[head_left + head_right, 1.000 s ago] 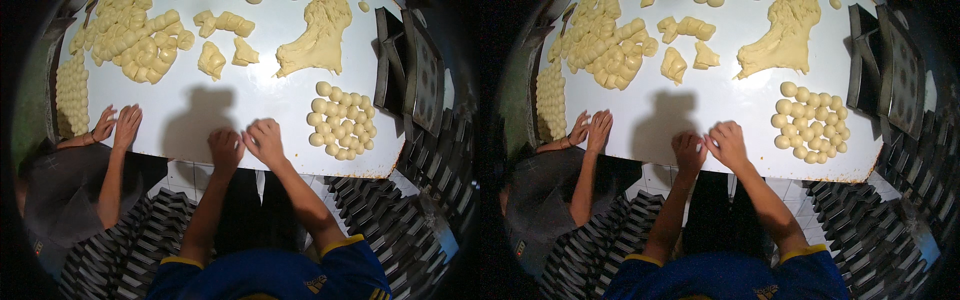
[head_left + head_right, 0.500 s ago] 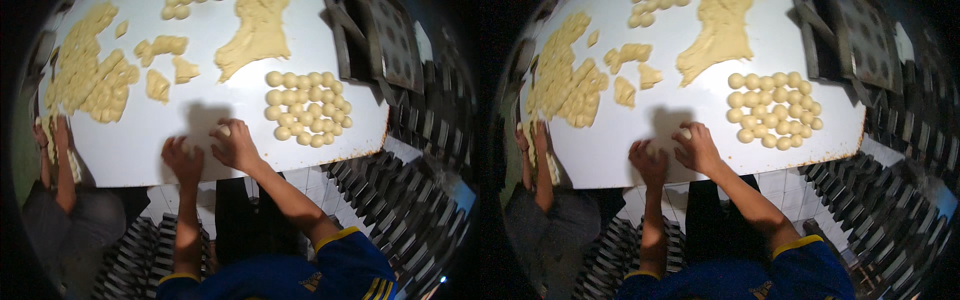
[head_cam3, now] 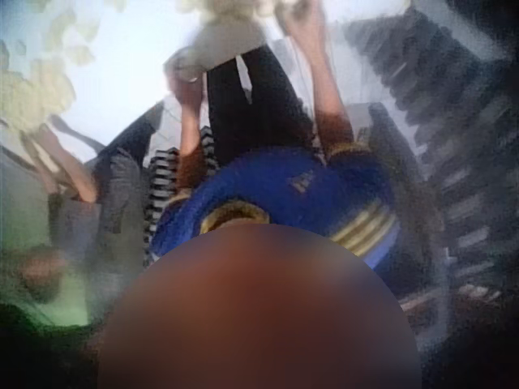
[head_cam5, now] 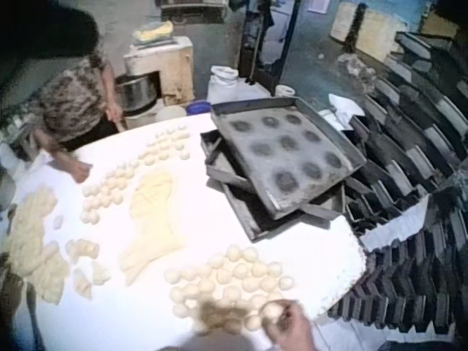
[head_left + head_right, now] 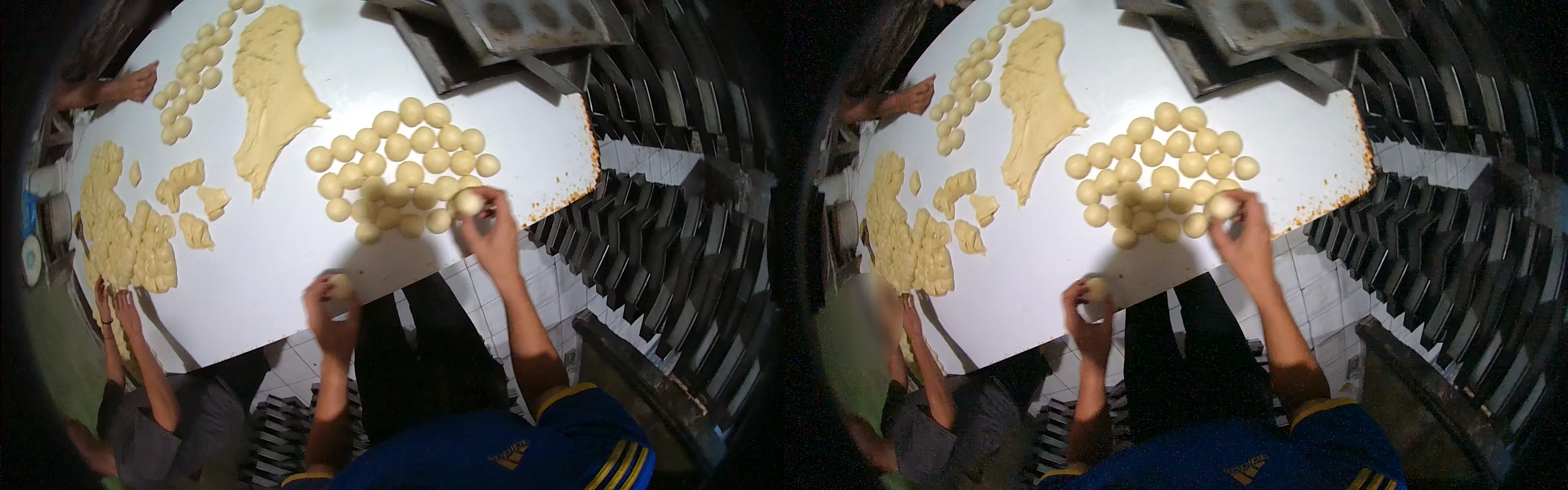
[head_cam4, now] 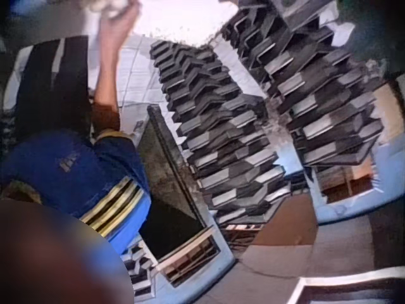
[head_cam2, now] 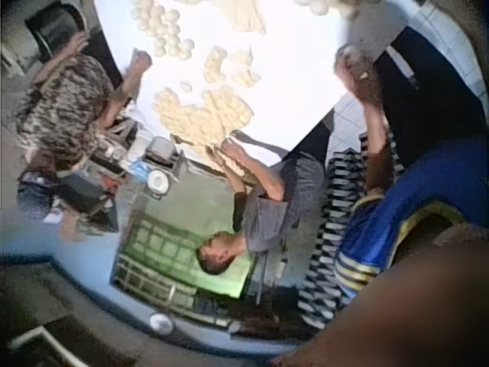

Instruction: The person shapes pieces of dough into small balls by hand on a table and then lifts and stacks metal baking trays onto a tall vertical rack.

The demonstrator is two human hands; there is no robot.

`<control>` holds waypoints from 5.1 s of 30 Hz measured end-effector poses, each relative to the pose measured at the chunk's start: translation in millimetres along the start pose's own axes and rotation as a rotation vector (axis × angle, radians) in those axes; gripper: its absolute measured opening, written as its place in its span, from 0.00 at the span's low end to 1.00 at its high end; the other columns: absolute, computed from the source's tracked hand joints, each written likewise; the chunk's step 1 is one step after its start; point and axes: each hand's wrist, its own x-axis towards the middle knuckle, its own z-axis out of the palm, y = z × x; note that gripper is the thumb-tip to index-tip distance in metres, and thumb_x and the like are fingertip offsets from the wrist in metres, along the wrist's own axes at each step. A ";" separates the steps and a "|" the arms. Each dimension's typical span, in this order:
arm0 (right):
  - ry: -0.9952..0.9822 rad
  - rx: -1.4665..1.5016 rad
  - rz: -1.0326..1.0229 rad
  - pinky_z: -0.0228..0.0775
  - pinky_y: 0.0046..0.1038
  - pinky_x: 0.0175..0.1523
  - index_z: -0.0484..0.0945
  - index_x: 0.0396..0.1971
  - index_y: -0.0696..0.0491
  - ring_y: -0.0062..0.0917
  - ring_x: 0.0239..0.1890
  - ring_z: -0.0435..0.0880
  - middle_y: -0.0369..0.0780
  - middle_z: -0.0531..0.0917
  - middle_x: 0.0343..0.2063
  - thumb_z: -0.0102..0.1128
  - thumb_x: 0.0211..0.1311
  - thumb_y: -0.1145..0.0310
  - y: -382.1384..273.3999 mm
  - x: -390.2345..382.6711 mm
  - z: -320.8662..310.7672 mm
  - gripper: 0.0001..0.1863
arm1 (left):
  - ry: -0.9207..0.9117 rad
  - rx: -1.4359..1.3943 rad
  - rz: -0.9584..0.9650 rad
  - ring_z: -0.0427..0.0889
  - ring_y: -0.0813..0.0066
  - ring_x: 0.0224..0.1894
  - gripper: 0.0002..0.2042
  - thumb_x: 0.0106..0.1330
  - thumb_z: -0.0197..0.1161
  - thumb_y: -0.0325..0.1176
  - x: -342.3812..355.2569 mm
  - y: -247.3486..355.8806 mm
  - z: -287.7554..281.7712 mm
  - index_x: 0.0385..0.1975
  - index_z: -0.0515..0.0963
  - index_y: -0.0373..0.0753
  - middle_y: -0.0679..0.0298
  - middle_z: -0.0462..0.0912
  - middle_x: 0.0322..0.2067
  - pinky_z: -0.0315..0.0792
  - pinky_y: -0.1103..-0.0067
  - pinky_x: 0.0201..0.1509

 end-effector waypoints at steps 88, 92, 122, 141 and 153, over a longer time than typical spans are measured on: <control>-0.538 -0.112 -0.780 0.65 0.38 0.50 0.79 0.33 0.51 0.37 0.44 0.76 0.40 0.78 0.37 0.67 0.57 0.68 -93.6 -101.7 284.1 0.07 | 0.142 0.416 -0.038 0.74 0.51 0.49 0.09 0.58 0.67 0.33 -4.2 -148.3 -78.8 0.38 0.79 0.41 0.58 0.78 0.42 0.63 0.55 0.54; -0.516 -0.170 -0.829 0.67 0.37 0.48 0.78 0.30 0.50 0.36 0.43 0.76 0.39 0.77 0.34 0.72 0.55 0.68 -50.6 -82.2 243.9 0.09 | 0.153 0.405 -0.063 0.73 0.51 0.47 0.09 0.59 0.66 0.34 -34.7 -185.5 -120.3 0.37 0.79 0.40 0.56 0.78 0.42 0.63 0.56 0.52; -0.230 -0.248 -0.780 0.64 0.39 0.44 0.79 0.27 0.49 0.36 0.38 0.73 0.38 0.78 0.32 0.69 0.57 0.66 -111.8 -52.4 306.4 0.07 | 0.218 0.551 -0.139 0.72 0.48 0.50 0.12 0.59 0.67 0.37 38.1 -168.8 -103.1 0.37 0.78 0.38 0.53 0.77 0.45 0.65 0.55 0.55; -0.488 -0.172 -0.885 0.67 0.38 0.47 0.80 0.29 0.49 0.37 0.39 0.74 0.37 0.77 0.32 0.71 0.56 0.68 -73.2 -99.1 252.6 0.06 | 0.168 0.494 -0.026 0.75 0.52 0.45 0.08 0.55 0.68 0.34 -41.4 -167.2 -91.1 0.30 0.77 0.41 0.60 0.77 0.35 0.67 0.60 0.52; -0.423 -0.103 -0.825 0.66 0.37 0.46 0.79 0.27 0.51 0.36 0.39 0.75 0.36 0.76 0.29 0.74 0.51 0.72 -80.8 -108.4 269.7 0.09 | 0.157 0.478 -0.025 0.75 0.55 0.39 0.08 0.58 0.68 0.37 -25.2 -165.7 -94.4 0.30 0.76 0.42 0.59 0.77 0.34 0.65 0.58 0.46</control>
